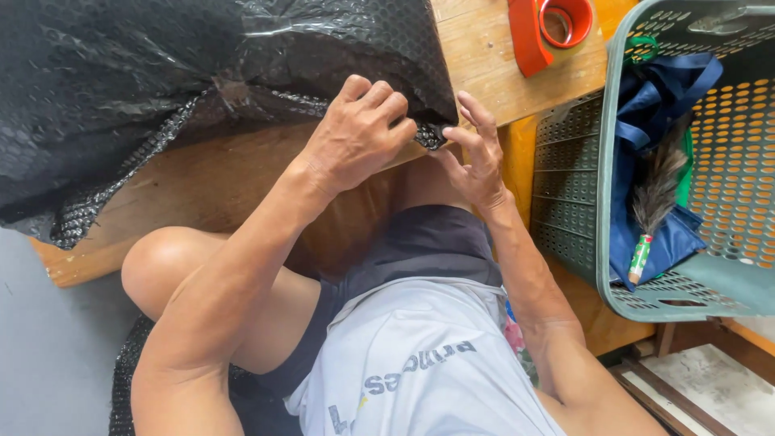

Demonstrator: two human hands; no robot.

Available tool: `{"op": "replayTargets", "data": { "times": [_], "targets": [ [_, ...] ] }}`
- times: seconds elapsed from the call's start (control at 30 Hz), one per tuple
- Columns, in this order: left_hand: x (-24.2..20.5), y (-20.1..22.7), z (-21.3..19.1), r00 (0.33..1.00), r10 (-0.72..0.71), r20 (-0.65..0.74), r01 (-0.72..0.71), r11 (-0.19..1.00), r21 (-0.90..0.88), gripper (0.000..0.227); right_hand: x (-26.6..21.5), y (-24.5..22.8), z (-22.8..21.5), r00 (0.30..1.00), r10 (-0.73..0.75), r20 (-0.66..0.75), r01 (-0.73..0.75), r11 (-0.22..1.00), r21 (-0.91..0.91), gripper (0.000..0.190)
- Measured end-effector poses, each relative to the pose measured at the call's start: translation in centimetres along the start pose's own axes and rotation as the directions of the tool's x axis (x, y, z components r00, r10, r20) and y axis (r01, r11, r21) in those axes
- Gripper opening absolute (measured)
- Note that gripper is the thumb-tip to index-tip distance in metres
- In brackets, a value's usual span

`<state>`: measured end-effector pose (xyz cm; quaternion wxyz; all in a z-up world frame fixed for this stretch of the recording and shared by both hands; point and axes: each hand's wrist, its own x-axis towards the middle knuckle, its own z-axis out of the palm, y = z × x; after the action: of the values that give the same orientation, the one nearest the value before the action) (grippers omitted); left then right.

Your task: The person seals a black bubble-wrapped package on a wooden table. They use a red tape dispenser to apply tape to the package and then press the tape down with their hands to secure it.

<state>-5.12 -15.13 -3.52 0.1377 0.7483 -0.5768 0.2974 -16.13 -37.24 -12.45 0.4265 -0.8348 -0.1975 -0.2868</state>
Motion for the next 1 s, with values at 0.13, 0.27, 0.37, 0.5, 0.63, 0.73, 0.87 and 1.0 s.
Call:
{"op": "replayTargets", "data": {
  "times": [0.13,0.27,0.37,0.5,0.63,0.73,0.87,1.0],
  "targets": [
    [-0.2,0.0,0.9,0.997,-0.037,0.068,0.040,0.998,-0.044,0.026,0.5,0.3,0.3,0.996,0.087,-0.034,-0.085,0.995,0.049,0.022],
    [-0.5,0.1,0.5,0.982,-0.044,0.184,0.069,0.989,-0.134,0.024,2.2,0.3,0.1,0.993,0.043,0.108,-0.038,0.998,-0.045,0.016],
    [-0.6,0.4,0.5,0.980,-0.037,0.194,0.062,0.991,-0.122,0.027,3.1,-0.1,-0.3,0.965,0.107,0.241,-0.063,0.981,-0.181,0.020],
    [-0.5,0.5,0.7,0.986,-0.038,0.163,0.053,0.994,-0.094,0.030,4.4,0.0,-0.4,0.933,0.149,0.328,-0.039,0.947,-0.319,0.015],
    [-1.3,0.8,2.0,0.988,-0.085,0.127,0.098,0.990,-0.097,0.021,6.1,0.2,0.0,0.584,0.602,0.545,-0.232,0.767,-0.598,0.030],
    [-1.9,1.2,2.4,0.985,-0.136,0.109,0.147,0.983,-0.106,0.016,7.2,0.0,0.5,0.382,0.697,0.606,-0.175,0.699,-0.693,0.060],
    [-2.6,1.6,2.6,0.990,-0.129,0.065,0.135,0.985,-0.106,0.018,7.1,0.8,2.1,0.331,0.670,0.665,-0.061,0.718,-0.693,0.074],
    [-3.0,1.9,2.6,0.991,-0.124,0.056,0.129,0.986,-0.106,0.020,8.1,0.9,3.0,0.327,0.605,0.726,0.015,0.765,-0.644,0.080]
  ]
}}
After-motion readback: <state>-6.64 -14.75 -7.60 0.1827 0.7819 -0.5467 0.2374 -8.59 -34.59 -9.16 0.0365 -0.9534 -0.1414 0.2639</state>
